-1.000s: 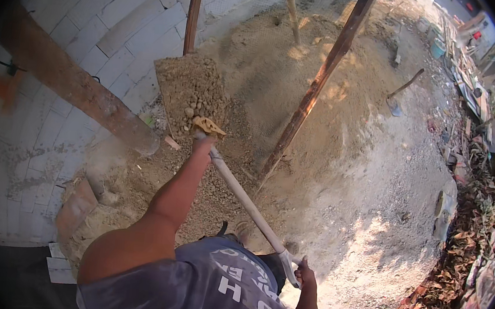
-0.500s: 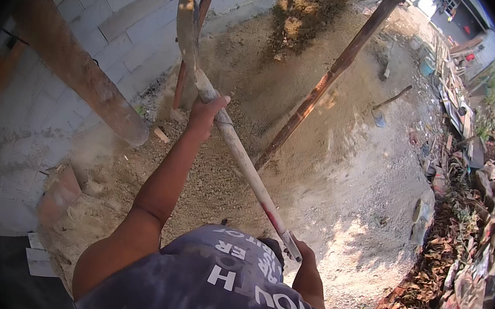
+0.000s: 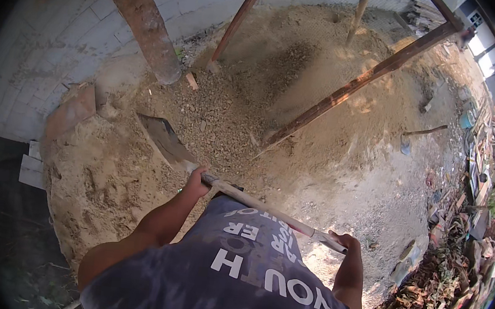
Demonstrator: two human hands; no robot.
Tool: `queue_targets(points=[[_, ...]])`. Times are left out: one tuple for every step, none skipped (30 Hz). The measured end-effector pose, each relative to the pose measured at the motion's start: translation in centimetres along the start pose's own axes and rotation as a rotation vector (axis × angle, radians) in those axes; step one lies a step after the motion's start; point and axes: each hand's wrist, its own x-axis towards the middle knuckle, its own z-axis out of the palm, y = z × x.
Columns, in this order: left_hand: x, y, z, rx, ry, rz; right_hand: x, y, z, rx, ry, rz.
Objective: The person scoops sand with a shovel and tosses it onto a wire mesh screen to sift it, then picks up a red dustpan from the ground.
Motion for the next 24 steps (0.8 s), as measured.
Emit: queue_targets(points=[[-0.7,-0.7,-1.0,-0.007,-0.034,0.021,0.7,-0.2,-0.1,-0.065,0.056,-0.018],[-1.3,-1.7,-1.2,-0.009,-0.081,0.036,1.6,0.3,-0.2,-0.123,0.117,-0.035],[-2.1,-2.6,-1.6,-0.027,-0.084,0.059,2.6,0.8,-0.3,-0.18,0.195,-0.049],[-3.1,-3.8,-1.5,-0.036,-0.088,0.069,3.6,1.7,-0.1,-0.218,0.262,-0.061],[-4.0,-3.9,-1.7,-0.044,-0.1,0.1,4.3,1.6,-0.2,-0.257,0.331,-0.09],[-3.9,-3.8,-2.2,-0.058,-0.107,0.112,5.0,1.7,-0.3,-0.26,0.39,-0.127],[-4.1,-2.5,-4.4,-0.071,-0.104,0.148,5.2,0.1,-0.5,-0.245,0.412,-0.197],[-4.2,-2.0,-5.7,-0.08,-0.103,0.166,5.0,-1.0,-0.9,-0.073,0.34,-0.277],[-4.8,-2.2,-6.7,-0.104,-0.07,0.188,3.3,-3.0,-1.4,-0.103,0.231,-0.281],[-4.8,-2.4,-6.2,-0.124,-0.062,0.2,3.3,-3.0,-1.8,0.132,0.273,-0.319],[-4.6,-2.4,-5.5,-0.141,-0.056,0.209,3.2,-2.9,-2.1,0.37,0.314,-0.353],[-4.1,-2.3,-4.5,-0.092,-0.039,0.208,3.1,-2.7,-2.3,0.599,0.326,-0.434],[-4.0,-1.9,-4.8,-0.048,-0.004,0.221,1.6,-3.3,-2.0,0.814,0.317,-0.517],[-3.6,-1.8,-5.4,-0.011,0.034,0.226,-0.4,-3.6,-2.0,1.027,0.307,-0.588],[-2.6,-1.7,-5.3,-0.056,0.116,0.194,-2.1,-3.7,-2.4,1.125,0.222,-0.615],[-1.4,-1.5,-4.7,-0.099,0.192,0.161,-4.0,-3.8,-2.9,1.227,0.14,-0.641],[-0.2,-1.6,-4.3,-0.143,0.268,0.124,-5.9,-3.7,-3.6,1.327,0.059,-0.663],[1.0,-2.1,-4.0,-0.046,0.19,0.159,-7.9,-3.4,-4.4,1.255,0.109,-0.745],[2.2,-2.6,-3.1,0.051,0.107,0.194,-10.1,-3.3,-5.3,1.182,0.159,-0.828],[3.7,-2.8,-1.1,0.019,0.099,0.13,-12.5,-3.0,-6.4,1.172,0.149,-0.955],[5.3,-3.1,0.9,-0.021,0.098,0.069,-16.6,-4.1,-7.1,1.233,0.15,-1.034],[7.1,-3.6,3.7,-0.003,0.12,0.083,-19.2,-4.4,-8.2,1.18,0.187,-1.139],[8.7,-4.3,7.2,-0.001,0.15,0.082,-22.0,-4.9,-9.2,1.115,0.272,-1.202],[9.7,-4.4,9.8,-0.033,0.18,0.092,-25.3,-6.5,-9.9,1.044,0.336,-1.261]])
